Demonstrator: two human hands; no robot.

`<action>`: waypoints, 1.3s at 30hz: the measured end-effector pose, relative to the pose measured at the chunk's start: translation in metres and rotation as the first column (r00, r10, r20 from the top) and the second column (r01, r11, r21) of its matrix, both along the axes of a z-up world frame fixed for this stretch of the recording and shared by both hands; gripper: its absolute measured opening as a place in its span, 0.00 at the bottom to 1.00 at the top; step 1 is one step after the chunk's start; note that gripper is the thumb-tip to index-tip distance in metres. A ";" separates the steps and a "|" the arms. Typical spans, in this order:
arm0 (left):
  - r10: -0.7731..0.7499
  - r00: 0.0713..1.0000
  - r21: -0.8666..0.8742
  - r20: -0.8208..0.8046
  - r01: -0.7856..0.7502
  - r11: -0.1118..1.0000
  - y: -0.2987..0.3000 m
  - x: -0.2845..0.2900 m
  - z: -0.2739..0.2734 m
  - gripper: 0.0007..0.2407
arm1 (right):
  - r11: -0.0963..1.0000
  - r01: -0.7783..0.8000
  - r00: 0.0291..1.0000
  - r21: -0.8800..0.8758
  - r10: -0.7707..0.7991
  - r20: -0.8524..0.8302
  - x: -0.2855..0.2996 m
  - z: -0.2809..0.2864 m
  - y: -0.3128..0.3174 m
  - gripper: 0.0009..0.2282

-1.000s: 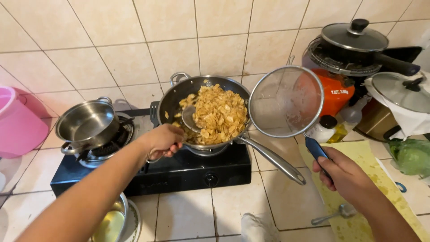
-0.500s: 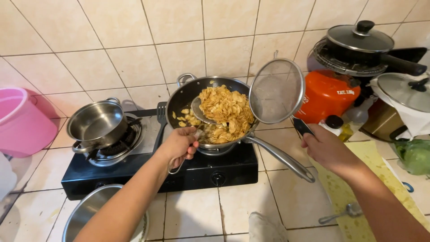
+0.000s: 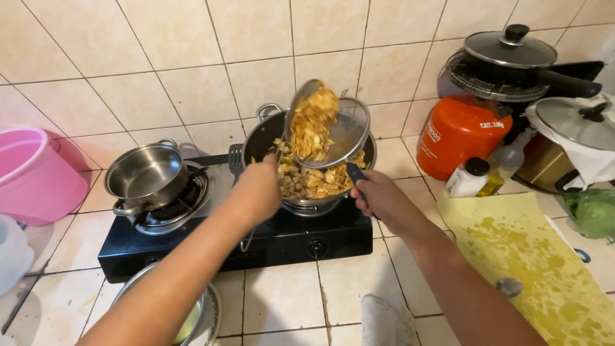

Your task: The person uses a mesh strainer to scoop fried garlic slices out of a pot of oil, shaking the strainer to drain the excess oil before transferring the garlic into a separate metal container.

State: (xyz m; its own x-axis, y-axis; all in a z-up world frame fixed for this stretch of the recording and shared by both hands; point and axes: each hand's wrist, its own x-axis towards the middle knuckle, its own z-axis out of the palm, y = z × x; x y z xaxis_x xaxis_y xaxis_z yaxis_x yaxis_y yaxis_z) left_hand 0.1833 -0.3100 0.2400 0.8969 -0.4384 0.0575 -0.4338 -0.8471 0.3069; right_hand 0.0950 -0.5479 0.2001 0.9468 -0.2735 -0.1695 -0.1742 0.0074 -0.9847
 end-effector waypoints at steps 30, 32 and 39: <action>0.144 0.735 -0.139 -0.663 -0.309 0.941 0.045 0.054 -0.024 0.09 | 0.993 -0.028 0.997 0.113 0.019 0.078 -0.032 0.022 -0.038 0.07; 0.107 0.688 -0.233 -0.718 -0.382 0.894 0.019 0.033 -0.029 0.09 | 0.994 -0.037 0.997 0.100 0.030 0.072 -0.035 0.021 -0.043 0.07; -0.149 0.648 -0.603 -0.747 -0.566 0.562 -0.057 0.055 -0.103 0.09 | 1.000 -0.002 0.998 0.023 0.000 0.067 -0.047 0.018 -0.060 0.09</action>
State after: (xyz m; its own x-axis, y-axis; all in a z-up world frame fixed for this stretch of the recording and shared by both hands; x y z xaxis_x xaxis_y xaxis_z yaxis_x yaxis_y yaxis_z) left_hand 0.2381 -0.3666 0.1366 0.8588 -0.3331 -0.3892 0.3544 -0.1623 0.9209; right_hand 0.0483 -0.6083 0.2181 0.9566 -0.2692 -0.1120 -0.1077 0.0305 -0.9937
